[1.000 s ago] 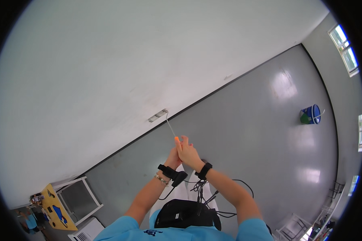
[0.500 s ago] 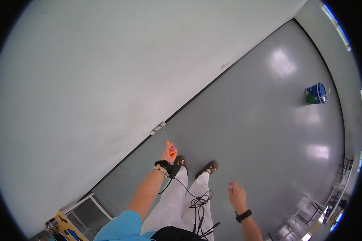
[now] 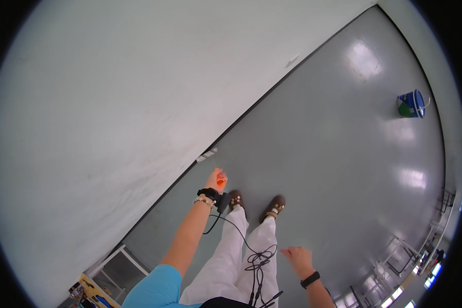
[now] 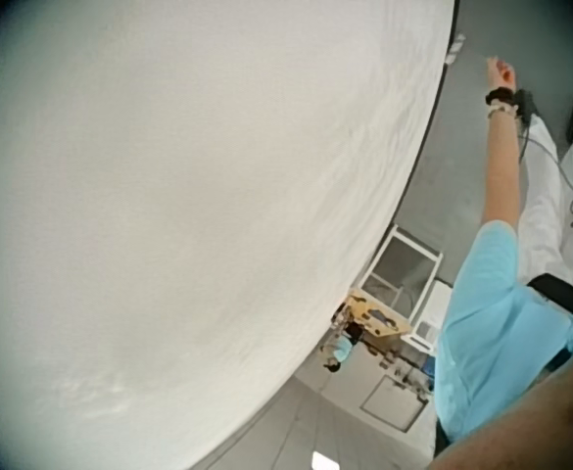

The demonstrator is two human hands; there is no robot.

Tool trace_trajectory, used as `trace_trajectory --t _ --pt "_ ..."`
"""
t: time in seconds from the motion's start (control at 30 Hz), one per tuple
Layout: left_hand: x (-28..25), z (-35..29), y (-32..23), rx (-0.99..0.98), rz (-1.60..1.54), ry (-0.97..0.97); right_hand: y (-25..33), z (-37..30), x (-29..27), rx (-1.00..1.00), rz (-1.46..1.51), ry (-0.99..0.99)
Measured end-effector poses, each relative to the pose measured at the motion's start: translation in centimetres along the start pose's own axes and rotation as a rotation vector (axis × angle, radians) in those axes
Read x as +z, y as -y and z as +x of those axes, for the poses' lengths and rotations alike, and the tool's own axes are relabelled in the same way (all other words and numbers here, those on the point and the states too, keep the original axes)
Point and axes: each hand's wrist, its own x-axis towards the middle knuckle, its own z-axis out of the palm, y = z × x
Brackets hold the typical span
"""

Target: Painting a white wall using a long-handled paint roller.

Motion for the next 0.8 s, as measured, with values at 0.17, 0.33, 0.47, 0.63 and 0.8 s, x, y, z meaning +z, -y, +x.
trace_trajectory --t 0.17,0.33,0.47,0.63,0.8 --pt "4.0 -4.7 -0.9 -0.143 -0.085 0.148 0.3 -1.4 -1.3 -0.034 -0.022 -0.045" --pt "7.5 -11.1 -1.1 -0.062 -0.183 0.231 2.3 -3.9 -2.2 -0.080 -0.059 -0.062" --pt "8.7 -15.3 -0.4 0.009 -0.183 0.227 2.6 -5.2 -4.5 -0.080 -0.063 -0.056" --pt "7.1 -22.4 -0.9 0.088 -0.120 0.269 1.6 -7.3 -6.6 -0.095 -0.080 -0.062" --pt "7.8 -32.3 -0.3 0.074 -0.260 0.452 -0.5 -9.3 -8.3 -0.181 -0.070 -0.120"
